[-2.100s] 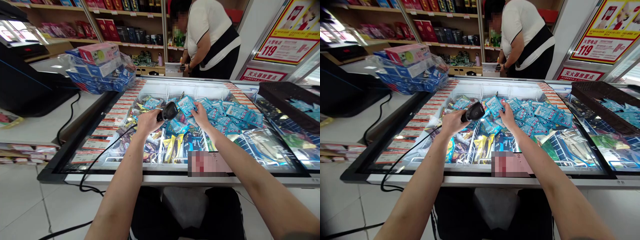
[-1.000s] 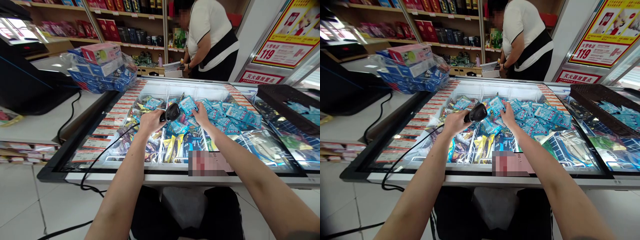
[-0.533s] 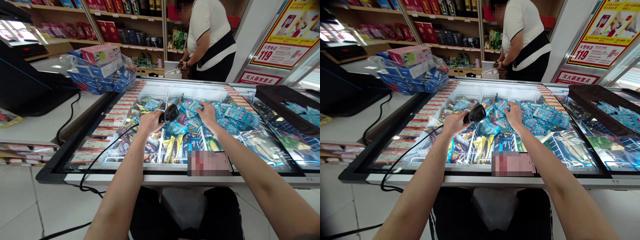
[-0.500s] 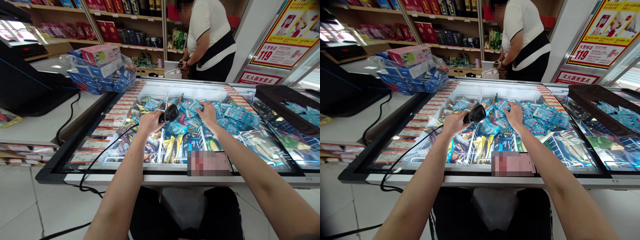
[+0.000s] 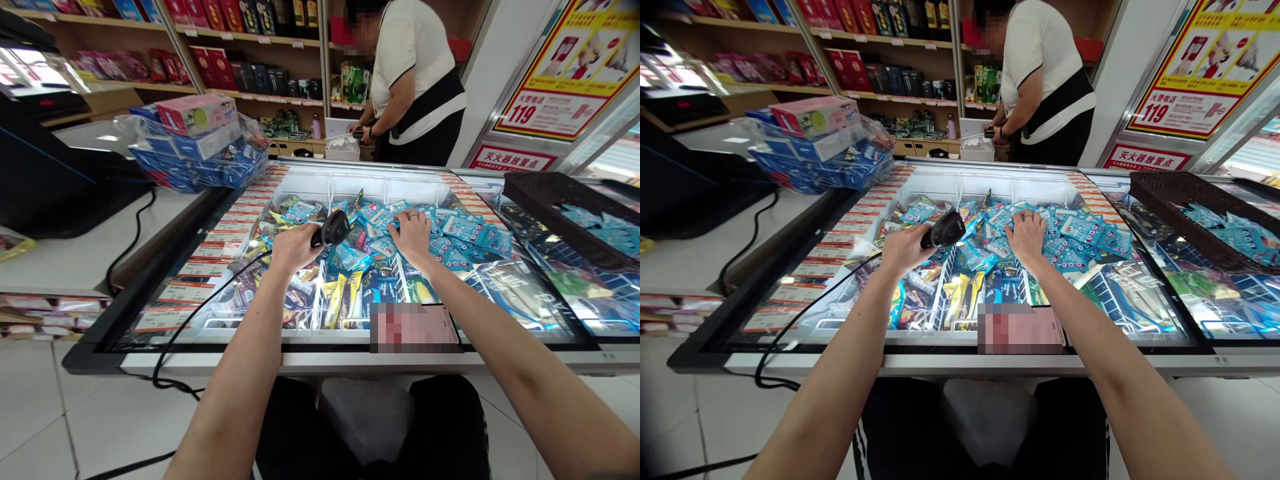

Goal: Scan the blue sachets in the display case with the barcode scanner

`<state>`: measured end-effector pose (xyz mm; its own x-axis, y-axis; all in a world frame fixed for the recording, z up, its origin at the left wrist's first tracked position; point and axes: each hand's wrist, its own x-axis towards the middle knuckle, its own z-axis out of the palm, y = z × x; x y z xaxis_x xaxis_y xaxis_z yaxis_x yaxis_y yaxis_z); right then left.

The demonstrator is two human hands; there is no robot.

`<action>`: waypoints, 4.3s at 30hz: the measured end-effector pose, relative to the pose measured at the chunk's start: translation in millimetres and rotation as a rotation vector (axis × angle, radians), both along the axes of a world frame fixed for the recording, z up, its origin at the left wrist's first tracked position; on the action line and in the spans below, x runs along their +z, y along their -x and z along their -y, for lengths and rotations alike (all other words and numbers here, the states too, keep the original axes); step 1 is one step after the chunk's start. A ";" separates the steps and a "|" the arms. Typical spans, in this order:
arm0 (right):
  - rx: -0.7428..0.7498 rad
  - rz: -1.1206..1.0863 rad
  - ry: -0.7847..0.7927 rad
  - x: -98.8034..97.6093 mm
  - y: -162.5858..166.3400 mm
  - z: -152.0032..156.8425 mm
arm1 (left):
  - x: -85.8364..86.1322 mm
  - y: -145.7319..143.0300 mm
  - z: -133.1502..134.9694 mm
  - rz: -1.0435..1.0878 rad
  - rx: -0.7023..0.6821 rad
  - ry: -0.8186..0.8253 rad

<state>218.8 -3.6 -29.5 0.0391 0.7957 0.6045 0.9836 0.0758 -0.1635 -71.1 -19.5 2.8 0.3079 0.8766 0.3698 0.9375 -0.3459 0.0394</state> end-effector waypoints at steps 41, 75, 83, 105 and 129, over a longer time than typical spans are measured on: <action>0.387 0.102 0.284 -2.4 63.4 10.3 | -9.4 55.1 -7.6 0.031 0.224 -0.118; 0.346 -0.195 0.442 -0.5 110.5 -7.7 | -19.8 73.7 6.9 0.077 0.185 -0.143; 0.297 -0.536 0.334 -0.5 68.7 -10.2 | -18.7 67.6 9.2 0.091 0.063 -0.105; 0.344 -0.780 0.263 -15.9 29.4 -7.2 | -21.3 34.5 15.7 0.071 -0.120 -0.017; 0.243 -0.649 0.184 -10.8 26.1 -0.4 | -20.0 34.0 17.5 0.096 -0.066 -0.035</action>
